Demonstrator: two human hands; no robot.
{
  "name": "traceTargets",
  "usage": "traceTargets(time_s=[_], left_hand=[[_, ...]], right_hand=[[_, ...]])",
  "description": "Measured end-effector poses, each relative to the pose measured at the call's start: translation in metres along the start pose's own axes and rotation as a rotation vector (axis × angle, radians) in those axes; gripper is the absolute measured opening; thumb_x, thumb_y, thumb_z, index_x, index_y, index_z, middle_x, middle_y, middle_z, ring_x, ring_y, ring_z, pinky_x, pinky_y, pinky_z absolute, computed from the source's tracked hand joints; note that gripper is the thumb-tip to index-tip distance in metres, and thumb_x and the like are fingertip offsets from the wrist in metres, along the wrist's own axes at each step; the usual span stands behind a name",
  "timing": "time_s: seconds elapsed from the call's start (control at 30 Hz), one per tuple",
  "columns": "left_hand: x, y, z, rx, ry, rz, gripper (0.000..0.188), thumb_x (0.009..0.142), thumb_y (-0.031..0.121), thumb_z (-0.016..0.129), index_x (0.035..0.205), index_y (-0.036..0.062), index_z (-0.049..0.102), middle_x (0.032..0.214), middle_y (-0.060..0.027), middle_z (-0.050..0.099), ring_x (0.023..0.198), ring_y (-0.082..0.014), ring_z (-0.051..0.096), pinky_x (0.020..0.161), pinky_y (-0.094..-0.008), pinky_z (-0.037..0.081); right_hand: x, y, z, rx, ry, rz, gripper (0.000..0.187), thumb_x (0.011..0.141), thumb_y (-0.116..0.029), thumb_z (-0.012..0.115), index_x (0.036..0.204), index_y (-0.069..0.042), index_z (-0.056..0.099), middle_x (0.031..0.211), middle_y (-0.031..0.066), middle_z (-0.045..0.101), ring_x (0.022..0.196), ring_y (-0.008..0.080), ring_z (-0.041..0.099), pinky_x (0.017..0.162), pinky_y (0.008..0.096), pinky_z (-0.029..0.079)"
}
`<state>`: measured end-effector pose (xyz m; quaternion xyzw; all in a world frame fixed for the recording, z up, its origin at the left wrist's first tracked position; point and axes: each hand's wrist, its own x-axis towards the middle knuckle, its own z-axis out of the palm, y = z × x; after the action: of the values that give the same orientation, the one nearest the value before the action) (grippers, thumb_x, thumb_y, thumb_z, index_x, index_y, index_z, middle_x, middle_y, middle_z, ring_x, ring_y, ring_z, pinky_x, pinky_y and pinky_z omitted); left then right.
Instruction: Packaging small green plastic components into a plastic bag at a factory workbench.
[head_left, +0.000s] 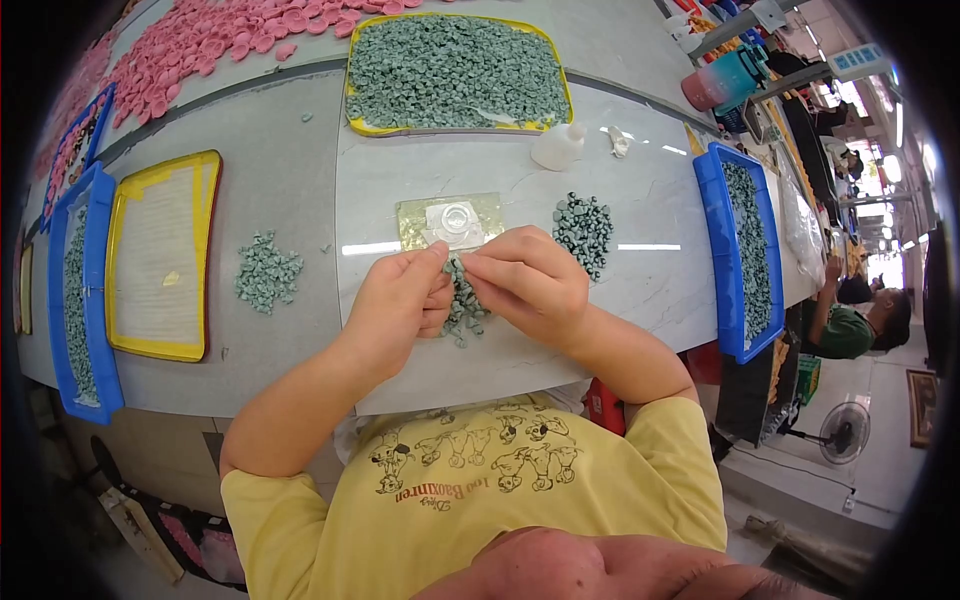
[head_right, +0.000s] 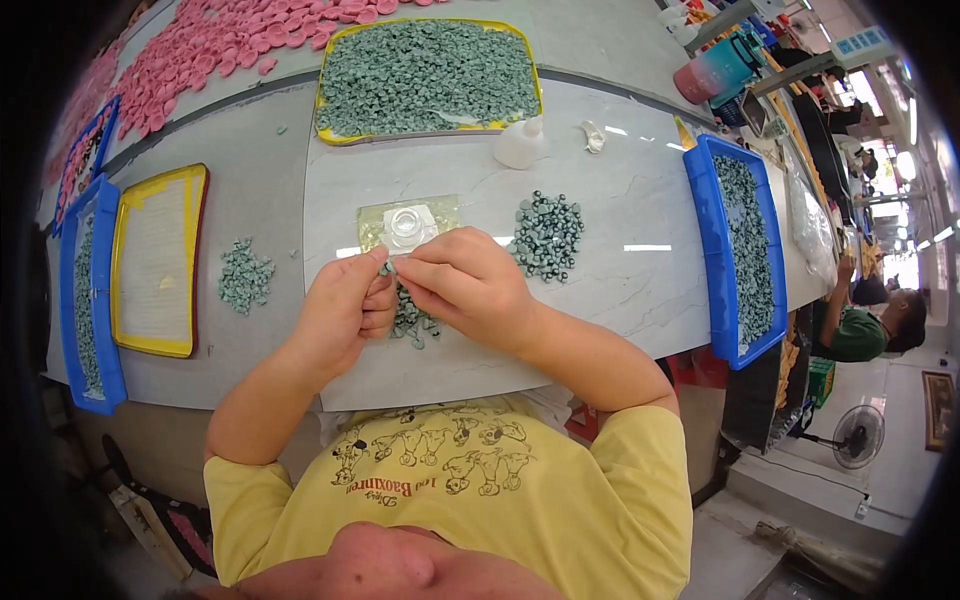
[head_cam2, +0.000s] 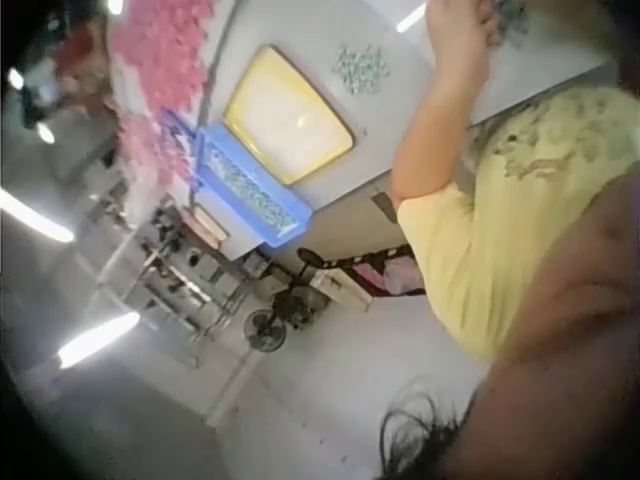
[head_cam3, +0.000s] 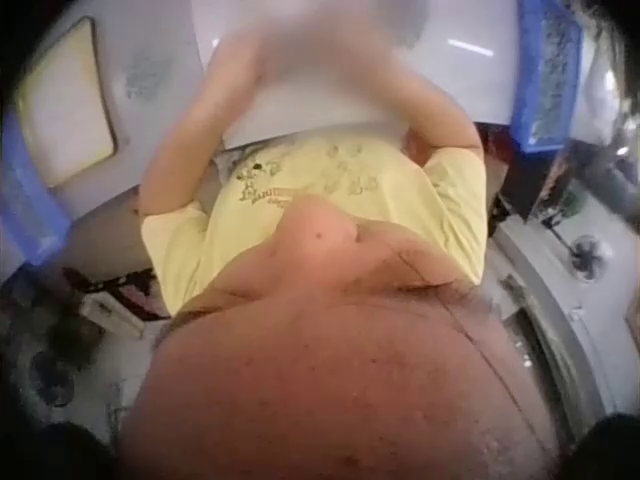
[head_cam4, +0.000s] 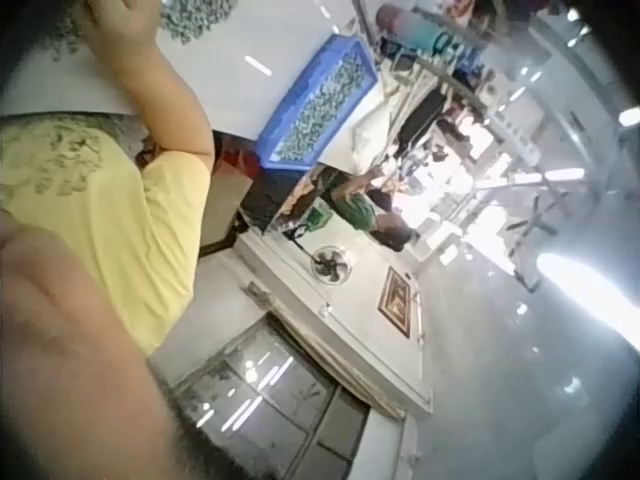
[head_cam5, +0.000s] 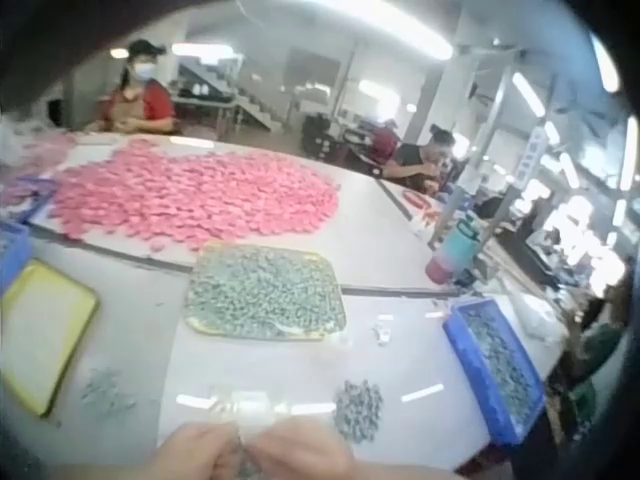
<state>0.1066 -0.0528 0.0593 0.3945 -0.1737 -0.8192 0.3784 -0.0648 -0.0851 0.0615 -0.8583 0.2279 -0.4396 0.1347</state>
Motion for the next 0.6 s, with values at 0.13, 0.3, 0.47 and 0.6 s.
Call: traceTargets(time_s=[0.13, 0.3, 0.47, 0.6], left_hand=[[-0.002, 0.001, 0.0, 0.012, 0.008, -0.01, 0.032, 0.093, 0.026, 0.044, 0.066, 0.0119, 0.036, 0.057, 0.0051, 0.032, 0.045, -0.0043, 0.023, 0.041, -0.0212, 0.017], [-0.005, 0.002, -0.002, 0.016, 0.0, 0.01, 0.031, 0.093, 0.028, 0.044, 0.068, 0.0109, 0.038, 0.059, 0.005, 0.033, 0.047, -0.0042, 0.024, 0.041, -0.021, 0.018], [-0.009, -0.002, -0.001, 0.008, 0.038, 0.079, 0.031, 0.094, 0.029, 0.043, 0.069, 0.0104, 0.04, 0.06, 0.0053, 0.034, 0.049, -0.0036, 0.025, 0.042, -0.0203, 0.02], [-0.011, -0.009, -0.003, 0.105, 0.08, 0.291, 0.032, 0.095, 0.028, 0.042, 0.07, 0.0072, 0.042, 0.06, 0.0048, 0.035, 0.052, -0.0041, 0.027, 0.044, -0.0213, 0.025]], right_hand=[[0.002, -0.001, -0.001, -0.021, -0.033, -0.044, 0.03, 0.058, 0.005, 0.071, 0.087, 0.0, 0.063, 0.081, 0.008, 0.061, 0.068, 0.0211, 0.058, 0.057, 0.0293, 0.046], [0.0, -0.001, 0.004, -0.061, -0.084, -0.126, 0.03, 0.06, 0.003, 0.071, 0.089, 0.002, 0.062, 0.084, 0.0086, 0.061, 0.069, 0.0218, 0.057, 0.058, 0.0311, 0.046], [-0.002, -0.003, 0.016, -0.089, -0.035, -0.148, 0.031, 0.06, 0.005, 0.07, 0.089, 0.003, 0.062, 0.084, 0.0101, 0.061, 0.069, 0.0219, 0.057, 0.058, 0.0315, 0.046], [0.002, -0.006, 0.022, -0.053, 0.016, -0.174, 0.033, 0.06, 0.007, 0.07, 0.091, 0.004, 0.061, 0.084, 0.0113, 0.06, 0.068, 0.0225, 0.057, 0.058, 0.0308, 0.047]])
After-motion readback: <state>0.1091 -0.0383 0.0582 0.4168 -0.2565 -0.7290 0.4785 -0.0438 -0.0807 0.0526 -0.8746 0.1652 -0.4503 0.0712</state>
